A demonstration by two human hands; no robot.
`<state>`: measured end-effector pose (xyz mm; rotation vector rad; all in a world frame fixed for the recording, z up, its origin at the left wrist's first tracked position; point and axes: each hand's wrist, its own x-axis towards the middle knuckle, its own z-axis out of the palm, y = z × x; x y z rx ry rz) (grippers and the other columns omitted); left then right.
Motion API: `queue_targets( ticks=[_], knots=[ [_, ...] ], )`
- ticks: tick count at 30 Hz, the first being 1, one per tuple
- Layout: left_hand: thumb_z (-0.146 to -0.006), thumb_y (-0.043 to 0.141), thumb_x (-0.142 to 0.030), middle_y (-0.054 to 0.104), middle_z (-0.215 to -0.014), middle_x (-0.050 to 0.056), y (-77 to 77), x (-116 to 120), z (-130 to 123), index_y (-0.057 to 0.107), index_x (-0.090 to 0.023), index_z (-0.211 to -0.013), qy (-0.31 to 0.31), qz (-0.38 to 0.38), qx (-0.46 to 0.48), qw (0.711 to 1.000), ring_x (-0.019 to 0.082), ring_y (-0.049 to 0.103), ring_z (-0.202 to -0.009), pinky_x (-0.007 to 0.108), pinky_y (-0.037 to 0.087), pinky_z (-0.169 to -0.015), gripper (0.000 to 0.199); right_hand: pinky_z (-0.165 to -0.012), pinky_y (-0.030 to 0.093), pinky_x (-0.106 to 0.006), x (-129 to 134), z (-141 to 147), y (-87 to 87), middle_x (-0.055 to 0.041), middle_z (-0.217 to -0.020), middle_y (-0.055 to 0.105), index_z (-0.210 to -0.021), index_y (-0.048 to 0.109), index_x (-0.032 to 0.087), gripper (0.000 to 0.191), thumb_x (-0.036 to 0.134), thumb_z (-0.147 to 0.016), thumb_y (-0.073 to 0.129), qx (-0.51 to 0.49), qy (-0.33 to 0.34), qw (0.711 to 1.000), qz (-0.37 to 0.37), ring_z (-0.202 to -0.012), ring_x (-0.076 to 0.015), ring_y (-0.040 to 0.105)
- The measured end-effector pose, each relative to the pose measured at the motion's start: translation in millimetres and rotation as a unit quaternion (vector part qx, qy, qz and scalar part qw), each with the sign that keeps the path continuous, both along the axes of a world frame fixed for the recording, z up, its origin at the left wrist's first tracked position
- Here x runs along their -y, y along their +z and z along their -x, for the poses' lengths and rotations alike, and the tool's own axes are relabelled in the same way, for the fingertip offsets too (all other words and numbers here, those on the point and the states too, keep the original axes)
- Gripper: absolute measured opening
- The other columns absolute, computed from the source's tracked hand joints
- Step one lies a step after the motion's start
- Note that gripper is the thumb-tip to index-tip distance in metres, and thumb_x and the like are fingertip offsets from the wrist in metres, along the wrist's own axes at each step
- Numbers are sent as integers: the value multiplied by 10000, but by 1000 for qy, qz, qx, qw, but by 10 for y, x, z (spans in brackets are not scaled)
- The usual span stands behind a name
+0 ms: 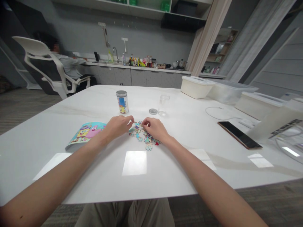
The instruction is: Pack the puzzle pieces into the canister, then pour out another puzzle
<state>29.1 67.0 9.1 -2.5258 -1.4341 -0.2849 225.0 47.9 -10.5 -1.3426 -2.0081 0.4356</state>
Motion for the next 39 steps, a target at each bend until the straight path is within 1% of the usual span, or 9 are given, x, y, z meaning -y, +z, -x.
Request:
queue_targets(
  ticks=[2, 5, 11, 17, 21, 25, 27, 33, 39],
  knots=[
    [-925, 402, -264, 707, -832, 121, -1, -7, 14, 685, -185, -997, 10, 6, -15, 1000, 253, 682, -785, 309, 445, -651, 302, -685, 451, -253, 10, 7, 12, -4, -780, 709, -812, 694, 188, 152, 103, -762, 579, 8, 0, 1000, 3, -690, -122, 595],
    [-907, 411, -248, 708, -843, 128, -8, -6, 24, 709, -191, -966, 3, 27, -31, 999, 246, 682, -792, 309, 448, -663, 309, -693, 458, -251, 20, 20, 15, -8, -788, 705, -794, 699, 188, 185, 73, -738, 565, 19, 2, 1000, 7, -714, -128, 605],
    [-890, 421, -230, 710, -853, 127, 4, 3, 27, 724, -208, -920, -14, 59, -43, 997, 253, 681, -796, 317, 454, -667, 305, -715, 466, -257, 7, 13, -9, -34, -850, 666, -778, 699, 180, 132, 99, -748, 600, 41, -3, 999, -15, -750, -132, 587],
    [-908, 417, -263, 711, -917, 133, -20, -15, 37, 692, -228, -1090, -7, 77, -25, 997, 253, 680, -821, 335, 465, -702, 332, -722, 455, -264, 20, 11, 26, -36, -837, 686, -836, 710, 175, 145, 122, -788, 585, 50, -1, 999, -13, -745, -134, 587],
    [-907, 419, -303, 712, -906, 131, -25, -11, 39, 710, -216, -1051, -5, 84, -20, 996, 253, 674, -847, 332, 465, -718, 336, -694, 451, -260, 30, 16, 41, -21, -794, 699, -876, 703, 177, 120, 186, -804, 607, 36, 0, 999, 5, -709, -131, 593],
    [-907, 401, -307, 707, -832, 116, -22, -3, 33, 716, -205, -952, -18, 68, -24, 997, 247, 671, -808, 318, 455, -684, 334, -696, 453, -251, 22, 6, 26, -27, -801, 694, -788, 702, 175, 104, 134, -774, 608, 58, 4, 998, 6, -706, -126, 590],
    [-902, 405, -305, 702, -812, 107, -23, -3, 30, 710, -208, -920, -28, 68, -26, 997, 242, 669, -794, 314, 451, -675, 321, -697, 455, -255, 16, 1, 16, -33, -816, 690, -809, 703, 173, 94, 148, -778, 619, 67, 0, 998, 1, -716, -130, 588],
    [-900, 421, -304, 695, -840, 107, -16, 10, 11, 697, -210, -962, -34, 89, -20, 995, 237, 660, -811, 319, 455, -700, 298, -733, 454, -279, 8, 0, 1, -35, -822, 691, -876, 705, 177, 106, 216, -792, 652, 73, 21, 997, -11, -764, -149, 590],
    [-905, 426, -320, 698, -834, 93, -2, 42, -8, 693, -217, -974, -36, 83, -33, 995, 230, 660, -814, 310, 449, -705, 295, -710, 460, -265, 0, -14, 13, -18, -805, 677, -855, 706, 173, 182, 64, -744, 612, 38, 12, 998, -47, -722, -130, 586]
  ],
)
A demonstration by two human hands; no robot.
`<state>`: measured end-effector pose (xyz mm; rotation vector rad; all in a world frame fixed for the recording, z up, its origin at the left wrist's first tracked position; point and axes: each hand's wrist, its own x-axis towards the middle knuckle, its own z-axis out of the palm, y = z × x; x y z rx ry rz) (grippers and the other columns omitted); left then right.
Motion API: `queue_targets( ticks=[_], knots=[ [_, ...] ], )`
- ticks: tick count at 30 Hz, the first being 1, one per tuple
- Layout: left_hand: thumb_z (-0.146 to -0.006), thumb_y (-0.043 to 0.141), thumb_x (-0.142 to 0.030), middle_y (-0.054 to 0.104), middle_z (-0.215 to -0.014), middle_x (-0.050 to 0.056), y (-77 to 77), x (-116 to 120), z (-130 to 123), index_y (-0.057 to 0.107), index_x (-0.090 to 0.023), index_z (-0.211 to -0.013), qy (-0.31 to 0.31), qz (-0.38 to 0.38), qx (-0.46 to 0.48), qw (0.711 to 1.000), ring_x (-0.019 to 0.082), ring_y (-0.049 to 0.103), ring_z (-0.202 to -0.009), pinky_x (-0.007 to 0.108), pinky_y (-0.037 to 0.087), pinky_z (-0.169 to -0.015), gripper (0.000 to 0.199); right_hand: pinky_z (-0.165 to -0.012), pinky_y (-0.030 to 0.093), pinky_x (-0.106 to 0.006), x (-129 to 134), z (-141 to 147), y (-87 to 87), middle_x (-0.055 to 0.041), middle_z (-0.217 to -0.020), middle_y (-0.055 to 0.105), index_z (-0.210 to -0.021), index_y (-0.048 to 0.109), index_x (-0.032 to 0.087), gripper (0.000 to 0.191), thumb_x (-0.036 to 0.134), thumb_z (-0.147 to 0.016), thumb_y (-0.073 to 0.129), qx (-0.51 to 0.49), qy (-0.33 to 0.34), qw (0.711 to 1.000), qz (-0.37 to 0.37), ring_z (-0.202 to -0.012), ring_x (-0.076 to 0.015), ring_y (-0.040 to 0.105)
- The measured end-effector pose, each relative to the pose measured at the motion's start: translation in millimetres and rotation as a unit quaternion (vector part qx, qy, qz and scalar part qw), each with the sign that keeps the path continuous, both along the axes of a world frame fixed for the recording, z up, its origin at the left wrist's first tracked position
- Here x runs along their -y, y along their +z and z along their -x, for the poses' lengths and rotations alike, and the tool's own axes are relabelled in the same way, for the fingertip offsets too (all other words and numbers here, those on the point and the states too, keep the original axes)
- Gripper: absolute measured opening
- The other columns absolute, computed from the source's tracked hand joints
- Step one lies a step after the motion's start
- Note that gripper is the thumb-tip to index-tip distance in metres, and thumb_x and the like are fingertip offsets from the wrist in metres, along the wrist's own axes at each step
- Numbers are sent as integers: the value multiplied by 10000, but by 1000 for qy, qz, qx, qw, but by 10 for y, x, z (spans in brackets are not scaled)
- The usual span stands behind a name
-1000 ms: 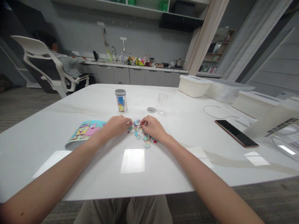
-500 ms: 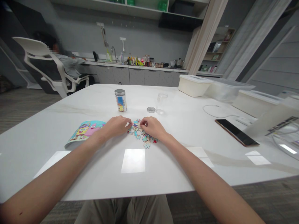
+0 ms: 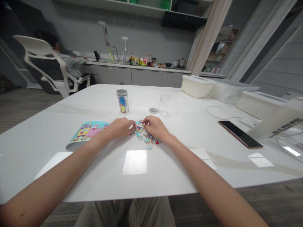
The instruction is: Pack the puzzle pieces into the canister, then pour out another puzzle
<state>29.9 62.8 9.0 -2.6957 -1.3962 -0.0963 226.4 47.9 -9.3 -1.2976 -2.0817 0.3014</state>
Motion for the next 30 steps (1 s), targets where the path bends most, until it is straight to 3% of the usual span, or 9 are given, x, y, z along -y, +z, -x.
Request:
queue_targets(
  ticks=[9, 17, 23, 27, 30],
  knots=[
    [-909, 422, -324, 697, -835, 93, 2, 3, -3, 688, -211, -953, -8, -8, -1, 1000, 229, 661, -805, 306, 444, -688, 292, -775, 497, -268, -10, -21, -1, -25, -847, 712, -770, 752, 204, 265, 6, -727, 581, 5, 17, 999, 27, -786, -146, 647],
    [-911, 415, -336, 698, -848, 102, -8, 4, 3, 682, -204, -955, 10, -14, 5, 1000, 237, 666, -816, 310, 447, -696, 301, -809, 516, -299, 5, -23, 28, -21, -871, 753, -788, 757, 224, 273, 25, -734, 580, 20, -29, 998, 42, -831, -180, 675],
    [-928, 388, -346, 703, -844, 108, -22, -14, 9, 679, -198, -977, 18, -27, -1, 999, 247, 676, -806, 306, 441, -670, 330, -793, 509, -276, -16, -58, -9, -34, -885, 752, -786, 752, 193, 350, -40, -720, 499, 6, -19, 999, 50, -842, -173, 677],
    [-938, 386, -327, 717, -872, 92, -8, 10, -5, 604, -247, -1219, -45, -12, 1, 999, 231, 675, -803, 300, 442, -679, 364, -772, 491, -276, -10, -56, 7, -39, -873, 735, -794, 744, 187, 400, -70, -687, 456, 20, -12, 999, 42, -814, -165, 652],
    [-937, 380, -281, 721, -851, 68, 7, 36, -15, 629, -282, -1195, -109, 12, -10, 994, 208, 671, -783, 290, 441, -692, 358, -780, 476, -283, -14, -53, 11, -51, -879, 702, -798, 738, 180, 419, -75, -666, 432, 22, -15, 1000, 9, -836, -171, 627]
  ],
)
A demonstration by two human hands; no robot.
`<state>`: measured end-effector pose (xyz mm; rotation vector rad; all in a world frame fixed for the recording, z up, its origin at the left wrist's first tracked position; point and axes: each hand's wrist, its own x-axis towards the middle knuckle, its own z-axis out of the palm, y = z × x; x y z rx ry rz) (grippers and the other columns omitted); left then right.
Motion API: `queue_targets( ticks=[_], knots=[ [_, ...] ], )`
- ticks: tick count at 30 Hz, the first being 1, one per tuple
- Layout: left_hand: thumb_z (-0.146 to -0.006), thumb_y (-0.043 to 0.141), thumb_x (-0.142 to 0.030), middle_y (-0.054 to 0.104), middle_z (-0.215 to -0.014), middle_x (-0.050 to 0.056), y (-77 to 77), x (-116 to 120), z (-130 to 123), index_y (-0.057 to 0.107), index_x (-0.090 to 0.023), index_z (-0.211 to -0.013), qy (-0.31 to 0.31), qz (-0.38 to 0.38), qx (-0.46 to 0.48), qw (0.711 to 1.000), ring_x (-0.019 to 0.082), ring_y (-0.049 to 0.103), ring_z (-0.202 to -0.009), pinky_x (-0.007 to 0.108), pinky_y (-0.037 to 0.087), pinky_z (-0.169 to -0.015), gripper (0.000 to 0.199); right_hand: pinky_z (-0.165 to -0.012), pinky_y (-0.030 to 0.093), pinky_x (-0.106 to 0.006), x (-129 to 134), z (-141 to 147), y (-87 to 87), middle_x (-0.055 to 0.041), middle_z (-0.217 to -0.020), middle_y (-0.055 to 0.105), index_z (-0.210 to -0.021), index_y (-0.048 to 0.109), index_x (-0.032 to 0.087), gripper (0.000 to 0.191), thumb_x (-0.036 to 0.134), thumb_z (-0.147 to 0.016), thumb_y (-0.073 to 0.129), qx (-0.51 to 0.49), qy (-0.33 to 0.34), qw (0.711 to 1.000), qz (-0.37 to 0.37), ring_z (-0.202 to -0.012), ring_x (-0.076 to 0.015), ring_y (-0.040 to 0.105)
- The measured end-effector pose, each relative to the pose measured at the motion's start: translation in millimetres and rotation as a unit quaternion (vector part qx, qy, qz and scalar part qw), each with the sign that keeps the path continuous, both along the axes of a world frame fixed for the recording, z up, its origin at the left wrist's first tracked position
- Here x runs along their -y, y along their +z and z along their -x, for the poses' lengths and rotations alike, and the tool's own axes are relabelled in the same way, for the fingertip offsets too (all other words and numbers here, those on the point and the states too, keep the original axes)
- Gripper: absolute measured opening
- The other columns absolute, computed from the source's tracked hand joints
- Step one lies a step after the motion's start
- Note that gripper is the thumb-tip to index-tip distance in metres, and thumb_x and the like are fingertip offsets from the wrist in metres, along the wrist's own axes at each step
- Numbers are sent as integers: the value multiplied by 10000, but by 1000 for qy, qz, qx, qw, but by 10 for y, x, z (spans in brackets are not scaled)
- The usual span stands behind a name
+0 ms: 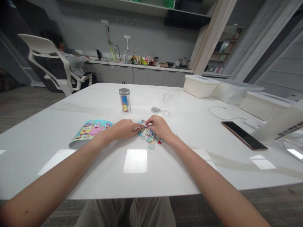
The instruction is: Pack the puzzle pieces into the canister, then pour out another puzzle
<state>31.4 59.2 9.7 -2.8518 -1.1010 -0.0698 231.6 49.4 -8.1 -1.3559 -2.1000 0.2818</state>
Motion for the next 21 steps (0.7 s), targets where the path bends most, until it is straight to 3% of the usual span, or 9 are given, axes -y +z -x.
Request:
queue_targets(
  ticks=[4, 12, 21],
  knots=[
    [-911, 404, -272, 713, -794, 71, 9, 4, 1, 689, -252, -1058, -2, -10, -3, 1000, 211, 667, -748, 288, 432, -659, 320, -811, 464, -313, -28, -26, -15, -69, -917, 649, -833, 731, 179, 404, -47, -684, 432, 2, -37, 999, -23, -886, -194, 598],
    [-907, 429, -305, 705, -775, 76, -5, -30, 10, 677, -225, -1022, 29, -22, 4, 999, 211, 664, -740, 274, 411, -628, 285, -840, 438, -313, -79, -149, -21, -79, -913, 623, -892, 709, 147, 340, -3, -736, 447, 65, -98, 993, -14, -874, -194, 576],
    [-901, 423, -258, 704, -752, 53, 42, 16, -1, 697, -247, -977, -29, 2, 9, 1000, 190, 652, -684, 261, 398, -612, 284, -858, 443, -329, -100, -169, -64, -88, -959, 610, -912, 735, 161, 257, 108, -804, 508, 91, -119, 989, 7, -866, -192, 578]
  ],
)
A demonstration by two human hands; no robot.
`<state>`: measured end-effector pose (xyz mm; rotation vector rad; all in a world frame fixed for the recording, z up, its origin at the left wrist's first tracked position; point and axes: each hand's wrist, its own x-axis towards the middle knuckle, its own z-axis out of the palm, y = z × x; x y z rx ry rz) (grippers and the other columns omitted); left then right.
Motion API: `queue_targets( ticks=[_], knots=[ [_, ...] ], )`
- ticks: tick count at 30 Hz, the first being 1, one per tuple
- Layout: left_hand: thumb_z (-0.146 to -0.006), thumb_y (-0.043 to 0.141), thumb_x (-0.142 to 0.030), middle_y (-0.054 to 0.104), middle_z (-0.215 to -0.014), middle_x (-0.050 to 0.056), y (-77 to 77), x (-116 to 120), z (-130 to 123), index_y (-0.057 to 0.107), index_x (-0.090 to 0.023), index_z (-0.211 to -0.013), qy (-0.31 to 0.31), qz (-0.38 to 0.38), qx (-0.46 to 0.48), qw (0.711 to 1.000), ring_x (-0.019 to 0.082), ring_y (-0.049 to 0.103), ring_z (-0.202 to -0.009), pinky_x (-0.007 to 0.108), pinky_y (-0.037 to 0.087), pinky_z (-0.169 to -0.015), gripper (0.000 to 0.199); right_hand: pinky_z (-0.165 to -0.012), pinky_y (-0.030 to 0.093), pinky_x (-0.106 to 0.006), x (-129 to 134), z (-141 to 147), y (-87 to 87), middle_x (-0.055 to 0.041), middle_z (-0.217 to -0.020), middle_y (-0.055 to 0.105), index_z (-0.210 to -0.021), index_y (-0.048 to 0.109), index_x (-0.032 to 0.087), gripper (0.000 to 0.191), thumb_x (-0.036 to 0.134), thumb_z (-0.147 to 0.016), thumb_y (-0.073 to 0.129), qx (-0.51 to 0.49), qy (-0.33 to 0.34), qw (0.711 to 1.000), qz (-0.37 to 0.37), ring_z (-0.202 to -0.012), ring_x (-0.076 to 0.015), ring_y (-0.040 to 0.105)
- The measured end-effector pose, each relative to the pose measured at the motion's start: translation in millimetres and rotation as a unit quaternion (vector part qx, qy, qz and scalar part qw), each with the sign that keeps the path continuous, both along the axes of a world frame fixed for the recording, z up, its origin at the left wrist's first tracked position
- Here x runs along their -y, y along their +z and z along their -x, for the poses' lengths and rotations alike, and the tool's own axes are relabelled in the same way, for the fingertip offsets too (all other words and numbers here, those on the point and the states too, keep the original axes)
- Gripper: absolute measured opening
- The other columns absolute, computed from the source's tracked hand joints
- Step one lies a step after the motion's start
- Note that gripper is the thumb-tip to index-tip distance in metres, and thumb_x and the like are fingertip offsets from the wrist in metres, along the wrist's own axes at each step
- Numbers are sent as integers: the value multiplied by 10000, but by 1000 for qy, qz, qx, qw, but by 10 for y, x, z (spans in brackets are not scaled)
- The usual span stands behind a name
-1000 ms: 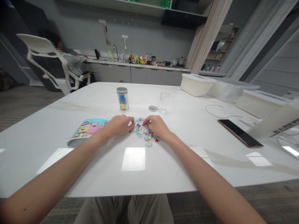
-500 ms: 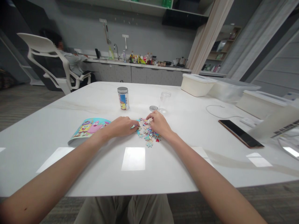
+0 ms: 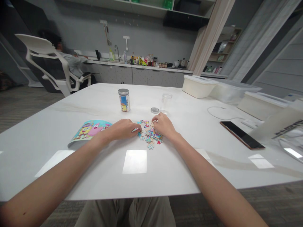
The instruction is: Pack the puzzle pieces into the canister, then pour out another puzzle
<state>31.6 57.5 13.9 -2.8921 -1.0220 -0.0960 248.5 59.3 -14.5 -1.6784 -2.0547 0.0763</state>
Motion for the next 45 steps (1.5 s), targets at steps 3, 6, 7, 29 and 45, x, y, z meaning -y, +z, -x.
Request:
queue_targets(
  ticks=[3, 6, 7, 29, 45],
  knots=[
    [-881, 446, -250, 707, -750, 44, -15, -6, -1, 700, -254, -992, -15, 8, 8, 1000, 188, 646, -673, 265, 408, -629, 278, -868, 454, -339, -11, -22, -46, -81, -973, 580, -906, 729, 174, 220, 124, -784, 553, -12, 5, 1000, -23, -870, -189, 576],
    [-884, 445, -254, 706, -744, 42, -37, -21, 4, 698, -255, -1001, -19, 8, 9, 1000, 189, 647, -673, 268, 414, -642, 278, -864, 465, -356, -19, -28, -60, -72, -961, 566, -885, 718, 177, 205, 109, -761, 570, -34, 14, 999, -38, -863, -190, 572],
    [-892, 439, -259, 705, -748, 45, -41, -25, 6, 697, -253, -1001, -17, 6, 8, 1000, 191, 648, -675, 270, 414, -644, 280, -862, 467, -361, -21, -25, -53, -68, -949, 566, -876, 714, 176, 208, 95, -755, 566, -41, 21, 998, -42, -863, -191, 571],
    [-910, 453, -287, 718, -786, 60, -20, -27, 4, 727, -253, -974, 18, -8, 10, 1000, 186, 662, -708, 258, 416, -635, 283, -765, 470, -281, 114, 18, 189, -43, -884, 613, -759, 750, 196, 407, -53, -660, 443, -4, 285, 958, 32, -801, -145, 579],
    [-855, 470, -277, 697, -709, 56, 53, 27, 4, 726, -232, -895, 14, -7, -1, 1000, 185, 637, -640, 263, 385, -580, 263, -702, 463, -265, 182, 19, 292, -26, -787, 640, -643, 724, 188, 394, -24, -583, 398, -18, 315, 946, 78, -723, -140, 574]
  ],
)
